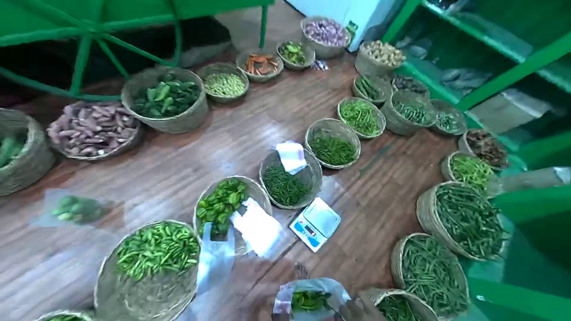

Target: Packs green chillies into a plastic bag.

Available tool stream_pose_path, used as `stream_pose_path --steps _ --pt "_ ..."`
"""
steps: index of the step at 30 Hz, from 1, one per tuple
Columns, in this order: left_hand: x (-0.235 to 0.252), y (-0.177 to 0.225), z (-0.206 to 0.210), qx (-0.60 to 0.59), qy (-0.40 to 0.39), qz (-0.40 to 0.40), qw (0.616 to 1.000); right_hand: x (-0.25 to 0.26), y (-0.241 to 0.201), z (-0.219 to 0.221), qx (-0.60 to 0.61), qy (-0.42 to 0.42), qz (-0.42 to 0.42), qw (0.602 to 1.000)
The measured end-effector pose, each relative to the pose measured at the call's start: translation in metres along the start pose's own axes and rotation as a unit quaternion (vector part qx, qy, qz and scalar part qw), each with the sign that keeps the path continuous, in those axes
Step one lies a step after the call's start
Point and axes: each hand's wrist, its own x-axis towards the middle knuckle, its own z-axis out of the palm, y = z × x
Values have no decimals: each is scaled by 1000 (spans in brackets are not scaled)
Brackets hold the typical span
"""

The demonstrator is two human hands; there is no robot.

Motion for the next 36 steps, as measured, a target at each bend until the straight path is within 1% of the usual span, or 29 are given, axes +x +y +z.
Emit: stream_pose_path --steps 1,2,3,5,6,7,9,10,14,17,18,20,22,24,26,31,34,36 --pt "32 14 30 21 1 -15 1000 8 42 25 -6 23 6 1000" --pt "67 24 60 39 0 -24 999 17 81 44 3 21 23 1000" --pt "100 29 90 57 -5 -19 998 26 115 61 28 -2 44 999" --pt "166 32 147 88 -21 24 996 46 172 90 90 -57 79 991" --pt "198 37 169 109 -39 45 992 56 198 102 115 -75 91 986" --pt "225 47 187 138 -66 50 987 65 221 115 130 -84 99 983" --pt "269 69 213 195 -103 40 975 76 258 138 137 -89 112 980" --pt "288 80 225 210 -106 42 971 79 274 146 137 -86 120 980" --pt "346 116 262 204 -97 59 972 92 329 161 144 -38 151 977" --pt "370 130 284 182 -72 78 977 110 366 167 189 -56 143 970" --pt "375 132 290 174 -59 91 979 116 380 173 198 -61 139 968" --pt "375 129 295 147 -36 106 983 126 401 192 194 -42 133 971" --pt "363 111 290 111 -19 109 988 131 413 207 169 -17 132 977" --pt "343 86 277 88 -4 99 991 134 418 209 131 6 126 983" --pt "315 59 257 85 3 68 994 136 417 201 109 9 119 987" --pt "247 -15 205 88 25 -59 994 139 418 175 105 -47 113 987" --pt "219 -49 183 75 47 -96 991 141 425 170 88 -27 108 990" --pt "206 -61 174 66 55 -122 989 142 431 169 76 -10 104 992"
